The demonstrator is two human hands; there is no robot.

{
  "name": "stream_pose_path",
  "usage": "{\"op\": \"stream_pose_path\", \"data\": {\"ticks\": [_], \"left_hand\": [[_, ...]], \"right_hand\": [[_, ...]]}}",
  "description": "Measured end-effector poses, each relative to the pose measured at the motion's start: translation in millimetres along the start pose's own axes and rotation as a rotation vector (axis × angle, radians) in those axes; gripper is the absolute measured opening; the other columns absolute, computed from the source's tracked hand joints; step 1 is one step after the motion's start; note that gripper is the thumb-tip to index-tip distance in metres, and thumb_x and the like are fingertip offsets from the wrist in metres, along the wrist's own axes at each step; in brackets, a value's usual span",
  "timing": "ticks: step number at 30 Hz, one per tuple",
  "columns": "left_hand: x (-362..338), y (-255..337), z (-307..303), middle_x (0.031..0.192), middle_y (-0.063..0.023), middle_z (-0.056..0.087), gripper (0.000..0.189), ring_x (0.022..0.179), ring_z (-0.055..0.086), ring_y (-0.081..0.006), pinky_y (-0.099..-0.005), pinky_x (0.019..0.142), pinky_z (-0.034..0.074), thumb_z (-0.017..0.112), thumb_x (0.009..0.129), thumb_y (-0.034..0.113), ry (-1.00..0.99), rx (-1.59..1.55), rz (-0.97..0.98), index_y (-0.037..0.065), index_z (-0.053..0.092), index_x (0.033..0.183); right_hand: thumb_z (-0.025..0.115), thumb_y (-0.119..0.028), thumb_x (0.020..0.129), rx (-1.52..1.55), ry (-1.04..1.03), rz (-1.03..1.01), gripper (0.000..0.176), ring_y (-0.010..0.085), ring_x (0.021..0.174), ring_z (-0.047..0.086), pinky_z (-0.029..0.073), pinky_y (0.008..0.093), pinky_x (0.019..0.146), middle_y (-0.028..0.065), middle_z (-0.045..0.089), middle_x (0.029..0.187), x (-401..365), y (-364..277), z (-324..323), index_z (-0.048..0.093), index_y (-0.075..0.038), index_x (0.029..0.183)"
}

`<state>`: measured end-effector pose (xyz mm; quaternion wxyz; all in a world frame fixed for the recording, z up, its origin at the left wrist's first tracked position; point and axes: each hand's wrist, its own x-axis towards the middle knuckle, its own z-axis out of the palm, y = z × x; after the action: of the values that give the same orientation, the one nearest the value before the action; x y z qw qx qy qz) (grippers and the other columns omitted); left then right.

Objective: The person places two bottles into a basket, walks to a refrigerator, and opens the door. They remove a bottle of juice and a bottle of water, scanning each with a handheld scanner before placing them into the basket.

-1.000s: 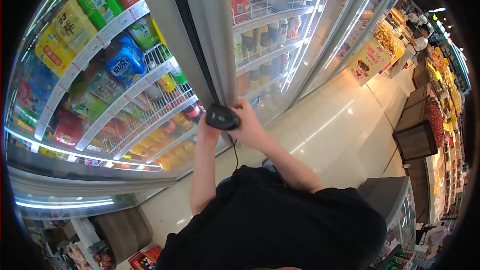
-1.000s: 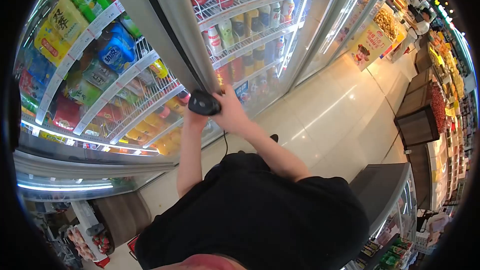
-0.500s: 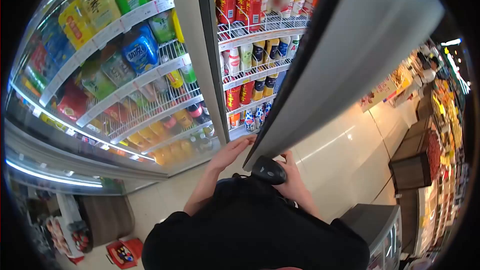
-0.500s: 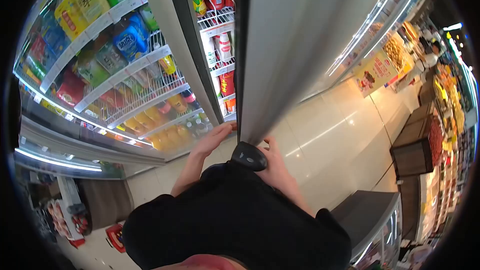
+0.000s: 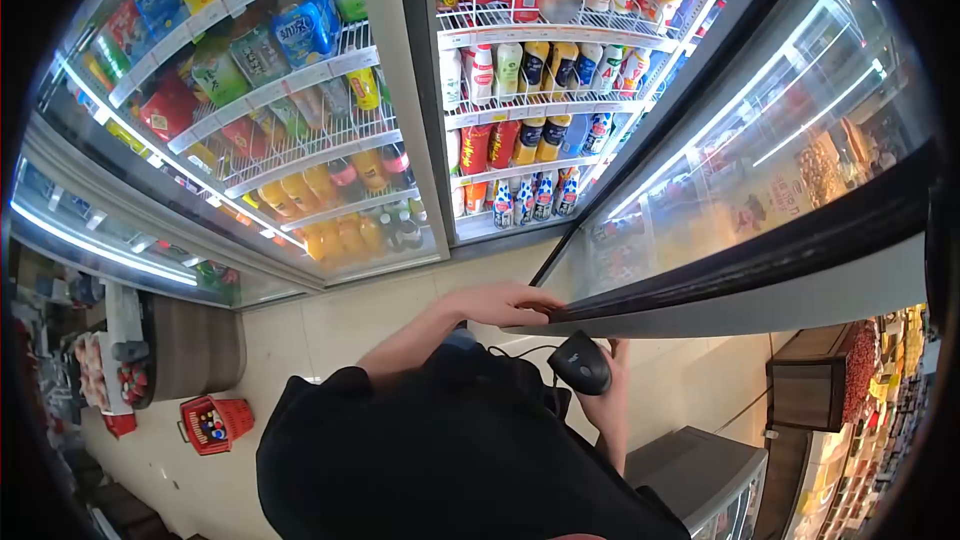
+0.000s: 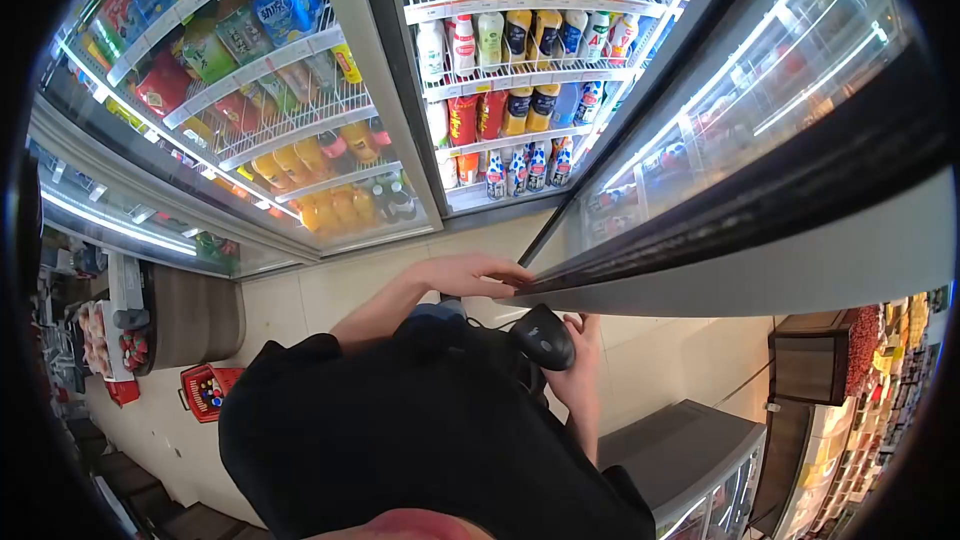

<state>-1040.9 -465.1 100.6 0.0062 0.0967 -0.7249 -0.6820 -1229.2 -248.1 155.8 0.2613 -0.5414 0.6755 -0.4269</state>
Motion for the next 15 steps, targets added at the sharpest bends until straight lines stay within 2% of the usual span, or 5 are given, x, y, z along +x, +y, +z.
{"op": "stream_pose_path", "data": {"ticks": [4, 6, 10, 11, 15], "left_hand": [[17, -3, 39, 0.16, -0.0149, 0.048, 0.058, 0.147, 0.046, -0.0226, -0.0377, 0.122, 0.036, 0.055, 0.11, 0.024, -0.031, -0.112, 0.047, 0.001, 0.038, 0.161], [22, -17, 59, 0.17, -0.0125, 0.034, 0.067, 0.157, 0.031, -0.0226, -0.0377, 0.127, 0.025, 0.055, 0.111, 0.028, -0.092, -0.365, 0.063, 0.001, 0.027, 0.165], [48, -25, 95, 0.174, -0.012, 0.024, 0.073, 0.161, 0.019, -0.0228, -0.0374, 0.13, 0.017, 0.053, 0.111, 0.033, -0.153, -0.37, 0.059, 0.004, 0.018, 0.168], [53, -25, 99, 0.175, -0.0122, 0.022, 0.074, 0.162, 0.017, -0.0225, -0.0372, 0.131, 0.014, 0.053, 0.111, 0.034, -0.157, -0.364, 0.046, 0.004, 0.016, 0.169], [72, -15, 122, 0.176, -0.0125, 0.016, 0.076, 0.163, 0.011, -0.0231, -0.0373, 0.131, 0.014, 0.052, 0.111, 0.035, -0.179, -0.321, 0.047, 0.005, 0.013, 0.169]], "right_hand": [[0.08, -0.004, 0.078, -0.016, 0.04, 0.139, 0.036, 0.0432, 0.142, 0.048, 0.048, 0.0503, 0.11, 0.0217, 0.044, 0.153, -35, 14, -26, 0.071, 0.005, 0.112], [0.079, -0.004, 0.08, -0.007, 0.042, 0.216, 0.036, 0.0438, 0.144, 0.046, 0.047, 0.0499, 0.111, 0.0216, 0.042, 0.155, -52, 21, -37, 0.072, 0.004, 0.114], [0.079, -0.01, 0.082, -0.102, -0.298, 0.278, 0.032, 0.035, 0.103, 0.073, 0.056, 0.0437, 0.086, 0.0209, 0.072, 0.112, -85, 34, -80, 0.072, 0.002, 0.111], [0.078, -0.01, 0.082, -0.073, -0.226, 0.238, 0.026, 0.0251, 0.078, 0.072, 0.055, 0.0395, 0.073, 0.0166, 0.072, 0.086, -91, 38, -77, 0.071, 0.003, 0.104], [0.078, -0.008, 0.083, 0.109, -0.256, 0.352, 0.021, 0.0149, 0.077, 0.064, 0.053, 0.0341, 0.071, 0.0123, 0.072, 0.086, -92, 36, -82, 0.068, 0.004, 0.097]]}}
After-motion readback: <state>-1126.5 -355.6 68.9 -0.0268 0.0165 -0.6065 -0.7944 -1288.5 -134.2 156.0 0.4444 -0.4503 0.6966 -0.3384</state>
